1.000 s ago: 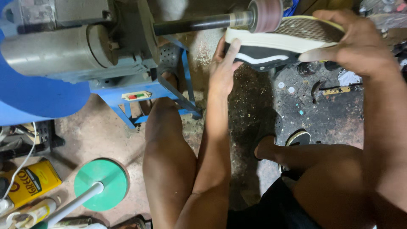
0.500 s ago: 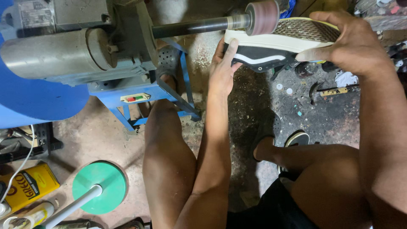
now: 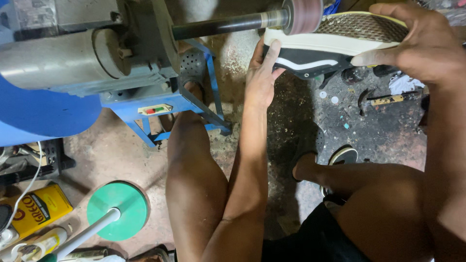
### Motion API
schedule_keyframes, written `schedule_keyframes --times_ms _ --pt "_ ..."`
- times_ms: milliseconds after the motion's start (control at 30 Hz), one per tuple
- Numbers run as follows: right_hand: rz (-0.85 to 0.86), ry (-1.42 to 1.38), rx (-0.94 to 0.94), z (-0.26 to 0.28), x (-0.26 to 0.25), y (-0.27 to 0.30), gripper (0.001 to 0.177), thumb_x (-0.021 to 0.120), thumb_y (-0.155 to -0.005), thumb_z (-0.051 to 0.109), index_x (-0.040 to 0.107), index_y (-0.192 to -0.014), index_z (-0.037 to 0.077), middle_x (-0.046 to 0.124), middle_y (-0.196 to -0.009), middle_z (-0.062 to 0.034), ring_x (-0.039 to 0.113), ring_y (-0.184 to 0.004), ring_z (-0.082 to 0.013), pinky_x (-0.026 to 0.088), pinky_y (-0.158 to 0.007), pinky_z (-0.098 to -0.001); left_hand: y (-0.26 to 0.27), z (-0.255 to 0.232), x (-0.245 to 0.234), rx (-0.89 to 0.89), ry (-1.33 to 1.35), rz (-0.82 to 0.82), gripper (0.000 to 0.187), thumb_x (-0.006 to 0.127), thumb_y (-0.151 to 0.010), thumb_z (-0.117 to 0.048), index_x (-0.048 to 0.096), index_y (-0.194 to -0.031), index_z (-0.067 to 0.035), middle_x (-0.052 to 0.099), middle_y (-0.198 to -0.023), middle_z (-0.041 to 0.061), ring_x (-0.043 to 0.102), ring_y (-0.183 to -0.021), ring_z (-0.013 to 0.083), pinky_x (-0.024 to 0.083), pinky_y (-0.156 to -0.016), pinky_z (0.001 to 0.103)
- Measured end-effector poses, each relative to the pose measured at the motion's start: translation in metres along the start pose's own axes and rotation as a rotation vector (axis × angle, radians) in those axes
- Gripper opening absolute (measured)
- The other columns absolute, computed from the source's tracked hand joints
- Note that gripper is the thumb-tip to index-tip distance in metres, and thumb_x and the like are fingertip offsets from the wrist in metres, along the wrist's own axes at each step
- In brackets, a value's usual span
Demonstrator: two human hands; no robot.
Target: The person holds a black and white sneaker and presses the sole against a rotating grinding wheel to smooth or shape the bottom. The person repeatedly repositions the shoe to grind different areas of the sole.
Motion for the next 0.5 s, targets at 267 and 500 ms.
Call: schedule_keyframes --times_ms 267,500 --pt "0.052 0.177 0.096 -0.012 0.004 0.000 0.100 0.097 -0.060 0.036 0.060 -0.149 0.010 0.066 -0.136 -0.0192 0.062 -0.123 -0.0308 0.045 -0.104 -0.0440 -0.002 -0.009 -0.002 -0.030 -0.118 -0.043 0.076 0.077 -0.086 -0.049 0.052 -0.150 -0.014 0.065 -0.134 0.009 0.061 -0.125 0.0231 0.051 -0.103 0.055" --pt "0.095 -0.008 0.065 0.002 0.020 -0.008 0.099 0.094 -0.064 0.044 0.058 -0.148 0.005 0.068 -0.135 -0.0153 0.066 -0.124 -0.0267 0.048 -0.107 -0.0382 -0.004 -0.017 -0.022 -0.060 -0.087 -0.143 0.089 0.076 -0.085 -0.052 0.046 -0.154 -0.006 0.058 -0.145 0.014 0.052 -0.136 0.0254 0.044 -0.107 0.056"
Point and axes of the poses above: each hand's wrist, its own y-axis away from the middle knuckle, its own x-axis out of the palm, z = x × y, the point moved 8 cm from there along -y, towards the middle knuckle
